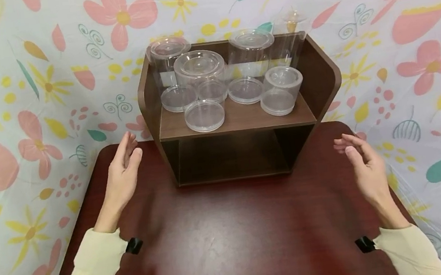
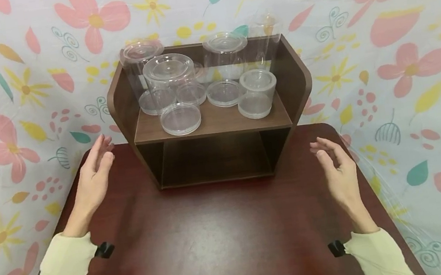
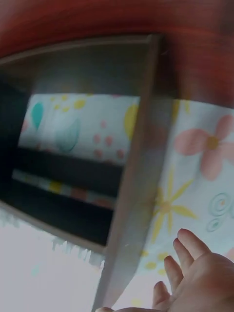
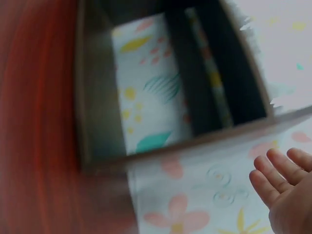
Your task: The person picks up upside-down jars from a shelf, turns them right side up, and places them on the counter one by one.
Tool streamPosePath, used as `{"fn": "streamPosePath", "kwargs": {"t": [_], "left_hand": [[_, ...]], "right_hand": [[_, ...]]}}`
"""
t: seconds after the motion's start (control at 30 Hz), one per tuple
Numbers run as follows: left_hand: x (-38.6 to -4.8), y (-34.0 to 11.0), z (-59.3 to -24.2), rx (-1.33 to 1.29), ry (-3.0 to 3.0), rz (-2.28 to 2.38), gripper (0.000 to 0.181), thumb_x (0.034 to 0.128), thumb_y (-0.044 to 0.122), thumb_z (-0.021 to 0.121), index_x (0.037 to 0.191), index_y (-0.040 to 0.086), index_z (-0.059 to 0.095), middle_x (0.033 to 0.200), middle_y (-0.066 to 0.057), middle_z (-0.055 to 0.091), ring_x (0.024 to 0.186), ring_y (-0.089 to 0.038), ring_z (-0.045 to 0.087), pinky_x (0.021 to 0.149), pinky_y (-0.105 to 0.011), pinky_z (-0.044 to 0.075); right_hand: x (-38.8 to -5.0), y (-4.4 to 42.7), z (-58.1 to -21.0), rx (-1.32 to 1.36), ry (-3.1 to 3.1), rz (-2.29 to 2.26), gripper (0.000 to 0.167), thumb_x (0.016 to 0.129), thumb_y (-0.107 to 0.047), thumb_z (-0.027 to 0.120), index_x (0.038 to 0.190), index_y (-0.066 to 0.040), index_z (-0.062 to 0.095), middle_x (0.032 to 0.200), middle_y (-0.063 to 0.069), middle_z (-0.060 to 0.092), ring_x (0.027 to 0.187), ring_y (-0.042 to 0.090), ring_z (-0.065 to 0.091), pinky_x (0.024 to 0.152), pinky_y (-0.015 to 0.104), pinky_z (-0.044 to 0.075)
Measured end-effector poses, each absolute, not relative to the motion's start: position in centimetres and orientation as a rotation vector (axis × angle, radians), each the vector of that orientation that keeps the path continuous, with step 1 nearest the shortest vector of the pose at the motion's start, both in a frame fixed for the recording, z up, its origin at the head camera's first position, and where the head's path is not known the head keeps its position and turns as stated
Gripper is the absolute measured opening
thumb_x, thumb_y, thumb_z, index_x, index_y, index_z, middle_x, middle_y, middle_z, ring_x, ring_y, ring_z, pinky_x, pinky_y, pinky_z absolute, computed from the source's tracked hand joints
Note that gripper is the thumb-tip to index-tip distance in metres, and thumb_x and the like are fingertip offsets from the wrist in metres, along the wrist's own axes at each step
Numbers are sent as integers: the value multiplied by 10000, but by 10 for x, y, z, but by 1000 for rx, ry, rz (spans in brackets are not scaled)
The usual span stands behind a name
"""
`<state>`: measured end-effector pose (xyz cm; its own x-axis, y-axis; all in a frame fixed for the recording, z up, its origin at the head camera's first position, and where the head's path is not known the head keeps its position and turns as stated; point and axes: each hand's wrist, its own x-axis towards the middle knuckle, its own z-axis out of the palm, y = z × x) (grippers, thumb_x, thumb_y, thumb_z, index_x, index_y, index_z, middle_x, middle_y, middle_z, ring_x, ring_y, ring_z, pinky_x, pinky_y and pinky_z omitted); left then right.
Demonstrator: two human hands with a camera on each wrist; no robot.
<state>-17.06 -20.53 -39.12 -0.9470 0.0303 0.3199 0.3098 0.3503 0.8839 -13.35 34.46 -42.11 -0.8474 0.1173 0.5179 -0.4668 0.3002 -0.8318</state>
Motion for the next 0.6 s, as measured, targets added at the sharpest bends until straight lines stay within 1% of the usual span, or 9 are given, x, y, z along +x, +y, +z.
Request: {"fn": "streamPosePath", "kwargs": {"t": [0.07, 0.1, 0.2, 0.3, 0.37, 0.43, 0.53, 0.6], "left_hand": [[-174, -198, -386, -291, -2316, -1696, 630, 1098, 294, 521, 1646, 142, 252, 1626, -77, 384, 1510, -225, 335, 1183, -285, 323], [-176, -195, -384, -284, -2298, -1715, 627, 1098, 296, 520, 1644, 131, 259, 1621, -79, 392, 1508, -216, 338, 1181, -282, 326], [-181, -186, -380, -260, -2254, -1754, 620, 1098, 301, 517, 1633, 93, 283, 1606, -94, 417, 1489, -228, 376, 1172, -327, 357], [-185, -178, -378, -223, -2204, -1796, 603, 1098, 299, 516, 1617, 63, 320, 1583, -121, 446, 1445, -276, 439, 1151, -367, 395], [-188, -173, -376, -197, -2160, -1839, 586, 1097, 291, 517, 1605, 52, 346, 1571, -130, 461, 1427, -280, 459, 1139, -381, 411], [-191, -168, -374, -169, -2121, -1881, 576, 1094, 286, 525, 1596, 53, 367, 1578, -118, 455, 1435, -250, 450, 1145, -386, 405], [-195, -161, -373, -122, -2092, -1925, 583, 1083, 293, 548, 1591, 61, 382, 1601, -99, 428, 1458, -197, 413, 1170, -388, 373], [-198, -157, -373, -90, -2091, -1935, 601, 1074, 305, 568, 1590, 58, 383, 1609, -98, 415, 1458, -191, 407, 1185, -385, 348]], "right_hand": [[-135, 337, -415, 403, -1941, 1743, 344, 1060, 33, 475, 1381, 122, 559, 1226, 157, 697, 1077, 189, 683, 976, 224, 493], [-135, 333, -412, 453, -1864, 1827, 341, 1058, 48, 464, 1371, 160, 542, 1225, 201, 686, 1082, 224, 684, 982, 253, 501], [-139, 319, -404, 573, -1687, 1991, 343, 1056, 71, 436, 1351, 236, 494, 1230, 288, 653, 1106, 301, 674, 989, 323, 517], [-143, 304, -395, 642, -1549, 2132, 362, 1065, 53, 426, 1349, 277, 444, 1250, 329, 625, 1144, 365, 646, 1006, 372, 514], [-145, 296, -388, 646, -1479, 2216, 378, 1076, 19, 431, 1353, 277, 434, 1262, 329, 622, 1159, 383, 638, 1021, 384, 510], [-148, 289, -382, 636, -1394, 2313, 394, 1082, -8, 446, 1356, 275, 429, 1268, 328, 623, 1174, 400, 631, 1039, 396, 503], [-154, 279, -373, 606, -1267, 2436, 405, 1083, -37, 467, 1359, 259, 441, 1266, 322, 629, 1194, 417, 618, 1063, 409, 488], [-158, 271, -367, 578, -1198, 2480, 409, 1075, -50, 498, 1353, 247, 463, 1257, 321, 636, 1204, 423, 611, 1072, 413, 480]]}}
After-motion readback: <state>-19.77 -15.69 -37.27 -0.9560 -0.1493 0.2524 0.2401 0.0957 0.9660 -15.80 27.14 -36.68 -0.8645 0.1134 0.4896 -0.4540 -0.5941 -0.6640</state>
